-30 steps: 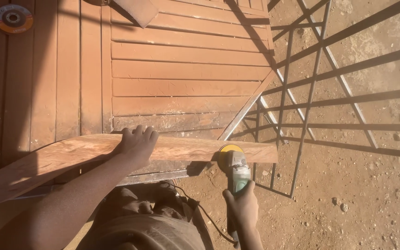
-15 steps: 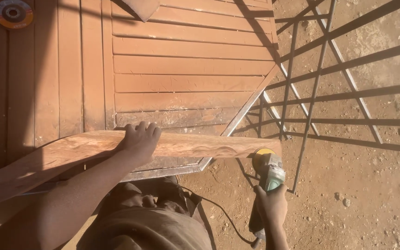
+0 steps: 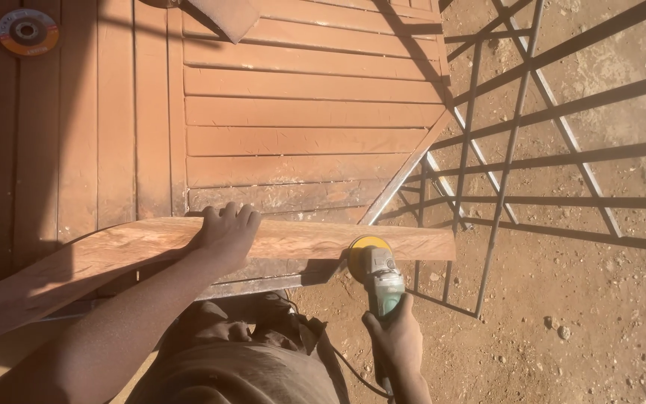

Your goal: Sanding the edges of wooden planks using an angle grinder with a sanding attachment

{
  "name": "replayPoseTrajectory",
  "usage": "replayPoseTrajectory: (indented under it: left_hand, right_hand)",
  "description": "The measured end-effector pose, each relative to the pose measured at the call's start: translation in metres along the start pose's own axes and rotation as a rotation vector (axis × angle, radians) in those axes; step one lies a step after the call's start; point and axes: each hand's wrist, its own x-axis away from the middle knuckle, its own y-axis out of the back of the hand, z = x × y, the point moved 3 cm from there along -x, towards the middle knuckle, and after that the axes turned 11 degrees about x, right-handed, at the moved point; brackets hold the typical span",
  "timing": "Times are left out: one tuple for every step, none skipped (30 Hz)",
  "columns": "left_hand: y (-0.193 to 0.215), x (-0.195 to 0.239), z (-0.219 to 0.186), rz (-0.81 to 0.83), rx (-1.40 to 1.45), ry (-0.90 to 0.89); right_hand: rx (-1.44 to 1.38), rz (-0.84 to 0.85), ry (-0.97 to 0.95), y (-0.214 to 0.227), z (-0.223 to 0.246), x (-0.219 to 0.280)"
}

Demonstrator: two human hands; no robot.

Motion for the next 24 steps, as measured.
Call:
replayPoseTrajectory:
  left_hand:
    - [0.001, 0.000, 0.000, 0.000, 0.004, 0.001]
    - [0.002, 0.000, 0.000, -0.002, 0.013, -0.005]
    - [0.002, 0.003, 0.001, 0.000, 0.018, -0.014]
    - [0.000, 0.001, 0.001, 0.004, 0.018, -0.014]
    - [-0.001, 0.001, 0.001, -0.007, 0.016, -0.010]
    - [-0.002, 0.000, 0.000, -0.019, 0.014, -0.007]
    - [-0.001, 0.002, 0.002, -0.021, 0.012, -0.005]
    - [0.001, 0.004, 0.003, -0.012, 0.018, -0.003]
    - [0.002, 0.002, 0.001, -0.007, 0.026, -0.009]
    - [-0.001, -0.002, 0.000, -0.011, 0.027, -0.016]
    - [-0.005, -0.002, 0.002, -0.018, 0.017, -0.012]
    - [-0.009, -0.003, 0.003, -0.026, 0.008, -0.008]
    - [-0.005, 0.000, 0.002, -0.021, 0.005, -0.011]
    - [-0.002, 0.004, 0.001, 0.004, 0.010, 0.000]
    - [0.003, 0.003, 0.000, 0.022, 0.013, 0.012]
    - [-0.001, 0.001, 0.003, 0.020, 0.010, 0.009]
    - [-0.005, -0.001, 0.004, -0.010, -0.013, -0.002]
    - [-0.009, -0.002, 0.004, -0.040, -0.036, -0.013]
    - [-0.012, -0.002, 0.004, -0.038, -0.035, -0.011]
    - [-0.014, -0.002, 0.004, -0.064, -0.040, -0.027]
    - [-0.016, -0.002, 0.006, -0.091, -0.047, -0.038]
    - [-0.022, -0.006, 0.008, -0.091, -0.047, -0.029]
    - [-0.025, -0.006, 0.008, -0.234, -0.083, -0.056]
    - [-0.029, -0.004, 0.009, -0.376, -0.119, -0.082]
  right_hand:
    - [0.004, -0.001, 0.001, 0.010, -0.010, -0.007]
    - [-0.011, -0.028, -0.089, 0.020, -0.023, -0.014]
    - [-0.029, -0.053, -0.180, 0.027, -0.036, -0.018]
    - [-0.028, -0.049, -0.181, 0.030, -0.039, -0.021]
    - [-0.082, -0.060, -0.207, 0.034, -0.043, -0.024]
    - [-0.135, -0.072, -0.233, 0.037, -0.047, -0.027]
    - [-0.137, -0.072, -0.230, 0.030, -0.040, -0.022]
    - [-0.120, -0.077, -0.189, 0.024, -0.032, -0.017]
    - [-0.104, -0.090, -0.154, 0.018, -0.027, -0.013]
    - [-0.106, -0.096, -0.158, 0.012, -0.021, -0.006]
    - [-0.071, -0.041, -0.055, 0.003, -0.011, 0.001]
    - [-0.035, 0.012, 0.049, -0.006, -0.001, 0.008]
    - [-0.037, 0.016, 0.045, -0.007, 0.000, 0.013]
    - [0.020, 0.011, 0.124, -0.007, 0.004, 0.017]
    - [0.074, -0.001, 0.206, -0.006, 0.009, 0.018]
    - [0.071, -0.004, 0.205, -0.003, 0.001, 0.008]
    - [0.024, -0.015, 0.134, 0.000, -0.011, -0.002]
    - [-0.023, -0.027, 0.063, 0.003, -0.023, -0.011]
    - [-0.021, -0.026, 0.065, 0.011, -0.037, -0.025]
    - [-0.048, -0.063, -0.046, 0.020, -0.054, -0.038]
    - [-0.077, -0.100, -0.149, 0.028, -0.069, -0.053]
    - [-0.076, -0.098, -0.140, 0.045, -0.076, -0.065]
    - [-0.099, -0.093, -0.245, 0.060, -0.087, -0.073]
    - [-0.120, -0.089, -0.350, 0.075, -0.098, -0.081]
